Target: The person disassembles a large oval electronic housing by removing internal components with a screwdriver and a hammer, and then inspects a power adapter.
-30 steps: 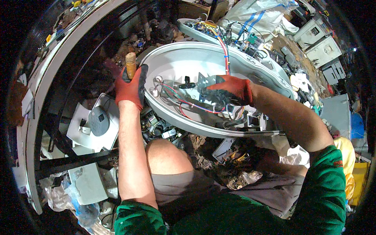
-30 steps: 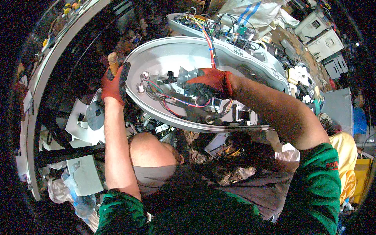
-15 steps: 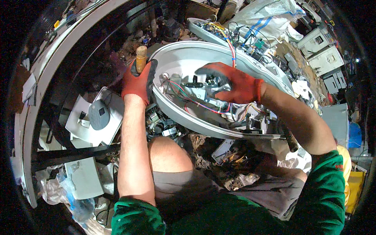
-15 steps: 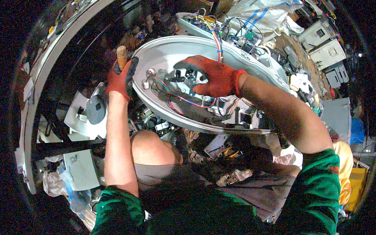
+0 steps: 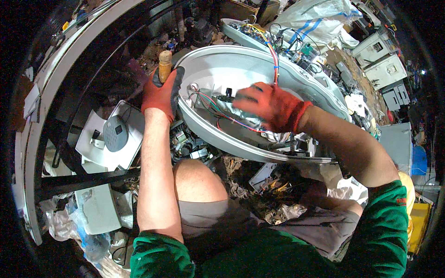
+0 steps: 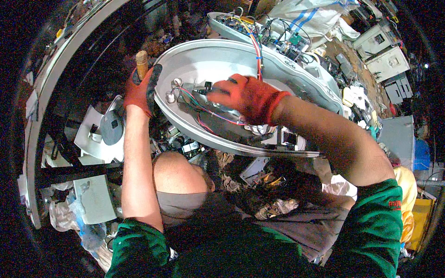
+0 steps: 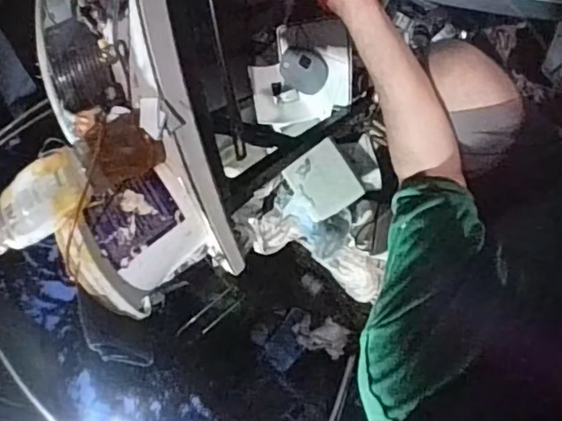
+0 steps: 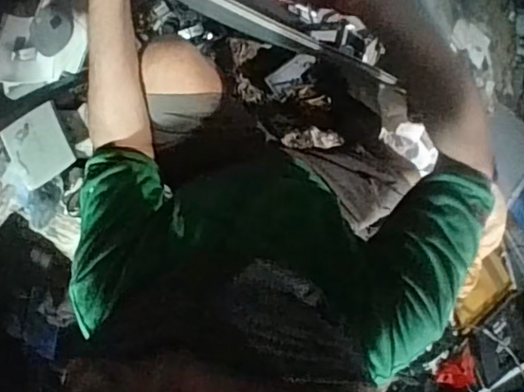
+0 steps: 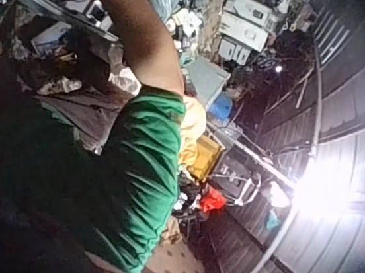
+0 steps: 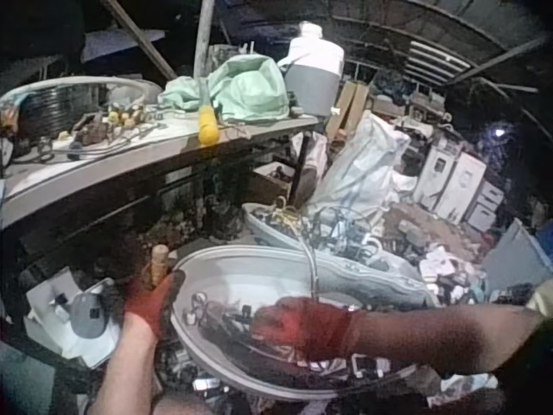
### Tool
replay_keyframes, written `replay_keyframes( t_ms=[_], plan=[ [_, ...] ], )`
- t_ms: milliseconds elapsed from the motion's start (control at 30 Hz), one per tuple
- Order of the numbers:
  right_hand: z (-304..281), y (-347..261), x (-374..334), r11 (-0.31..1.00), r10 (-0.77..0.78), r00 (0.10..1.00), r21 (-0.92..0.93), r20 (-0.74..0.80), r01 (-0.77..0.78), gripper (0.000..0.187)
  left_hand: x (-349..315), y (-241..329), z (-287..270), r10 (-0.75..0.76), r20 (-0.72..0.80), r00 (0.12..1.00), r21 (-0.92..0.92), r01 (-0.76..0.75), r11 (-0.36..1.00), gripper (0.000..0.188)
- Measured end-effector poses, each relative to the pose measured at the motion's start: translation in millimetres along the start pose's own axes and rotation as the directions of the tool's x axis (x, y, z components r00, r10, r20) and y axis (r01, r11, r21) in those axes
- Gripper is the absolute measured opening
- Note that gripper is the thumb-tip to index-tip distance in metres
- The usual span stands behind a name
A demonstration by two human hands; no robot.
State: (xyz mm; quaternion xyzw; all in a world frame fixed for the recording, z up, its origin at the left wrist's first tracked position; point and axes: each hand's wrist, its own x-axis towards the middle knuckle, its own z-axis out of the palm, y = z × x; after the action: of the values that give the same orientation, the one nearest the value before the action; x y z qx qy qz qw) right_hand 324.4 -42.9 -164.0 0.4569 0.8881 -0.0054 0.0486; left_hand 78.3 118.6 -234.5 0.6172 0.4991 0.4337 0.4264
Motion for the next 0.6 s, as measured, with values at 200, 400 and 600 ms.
replay_keyframes(
  t_ms=[200, 400, 600],
  plan=[
    [9, 16, -13, 0.423, 0.411, 0.902, 0.904, -0.129, -0.063, 0.069, 3, -14, 5, -0.001, -0.047, 0.999, -0.012, 0.0, 1.0, 0.053],
    [9, 19, 9, 0.602, 0.519, 0.776, 0.492, 0.358, -0.629, 0.053, 2, -10, 3, -0.023, 0.001, 1.0, -0.068, 0.023, 0.997, 0.058],
    [0, 22, 6, 0.971, -0.225, 0.909, -0.162, -0.352, 0.178, 0.056, -7, 9, 6, -0.012, -0.025, 1.0, 0.011, 0.012, 1.0, 0.06]
  ],
)
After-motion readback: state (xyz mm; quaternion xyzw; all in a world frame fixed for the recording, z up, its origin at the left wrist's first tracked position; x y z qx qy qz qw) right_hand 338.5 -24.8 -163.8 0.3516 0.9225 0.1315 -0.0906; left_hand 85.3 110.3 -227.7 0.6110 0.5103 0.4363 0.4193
